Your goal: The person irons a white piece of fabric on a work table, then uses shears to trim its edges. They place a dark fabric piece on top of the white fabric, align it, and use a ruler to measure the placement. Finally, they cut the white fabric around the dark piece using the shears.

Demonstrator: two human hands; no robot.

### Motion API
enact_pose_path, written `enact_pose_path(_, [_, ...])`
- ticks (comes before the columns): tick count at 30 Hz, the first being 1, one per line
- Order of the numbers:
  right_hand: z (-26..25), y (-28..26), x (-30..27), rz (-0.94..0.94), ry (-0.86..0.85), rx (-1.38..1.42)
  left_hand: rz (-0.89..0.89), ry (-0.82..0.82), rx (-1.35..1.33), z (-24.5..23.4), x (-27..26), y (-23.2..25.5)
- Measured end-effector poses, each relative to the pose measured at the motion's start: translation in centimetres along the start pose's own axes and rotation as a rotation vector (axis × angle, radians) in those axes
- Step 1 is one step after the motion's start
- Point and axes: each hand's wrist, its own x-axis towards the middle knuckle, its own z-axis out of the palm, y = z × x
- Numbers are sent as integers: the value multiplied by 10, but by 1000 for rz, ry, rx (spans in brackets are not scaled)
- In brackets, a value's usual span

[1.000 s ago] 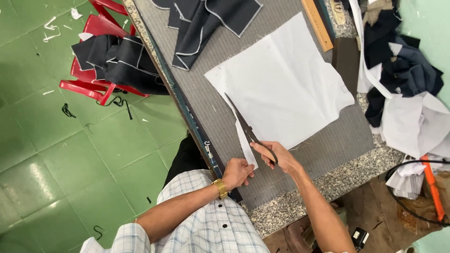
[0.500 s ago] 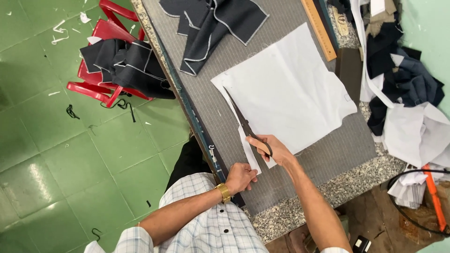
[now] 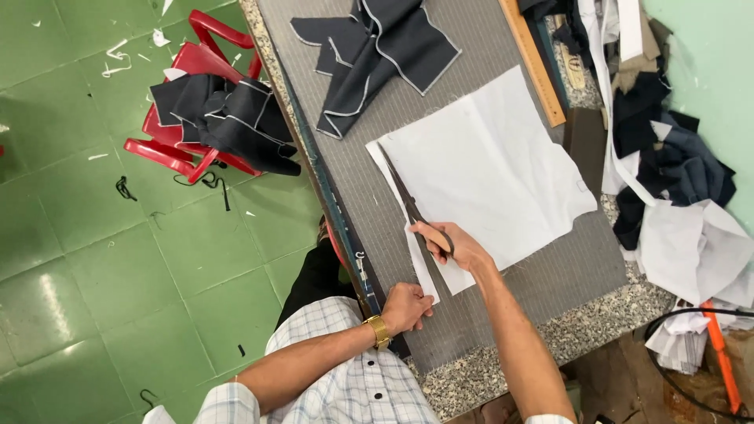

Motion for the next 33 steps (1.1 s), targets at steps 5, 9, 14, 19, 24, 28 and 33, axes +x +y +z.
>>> enact_pose_path(5, [6, -2, 19, 0, 31, 2, -6, -38, 14, 0, 4, -4])
enact_pose_path(9, [14, -14, 3, -106, 48, -130, -7, -52, -87, -15, 9, -16])
enact_pose_path(14, [-12, 47, -68, -240, 227, -74, 74, 250, 137, -173, -54, -20])
enact_pose_path(19, [-18, 129, -161, -38, 600, 71, -511, 603, 1150, -424, -111, -171])
enact_pose_path(24, [-35, 229, -174, 337, 1099, -129, -498, 742, 890, -467, -104, -134])
enact_pose_path(28, [-53, 232, -143, 640, 1157, -310, -95, 790, 965, -419, 9, -10])
enact_pose_path(33, [-58, 233, -109, 622, 1286, -466, 700, 538, 1103, -335, 105, 199])
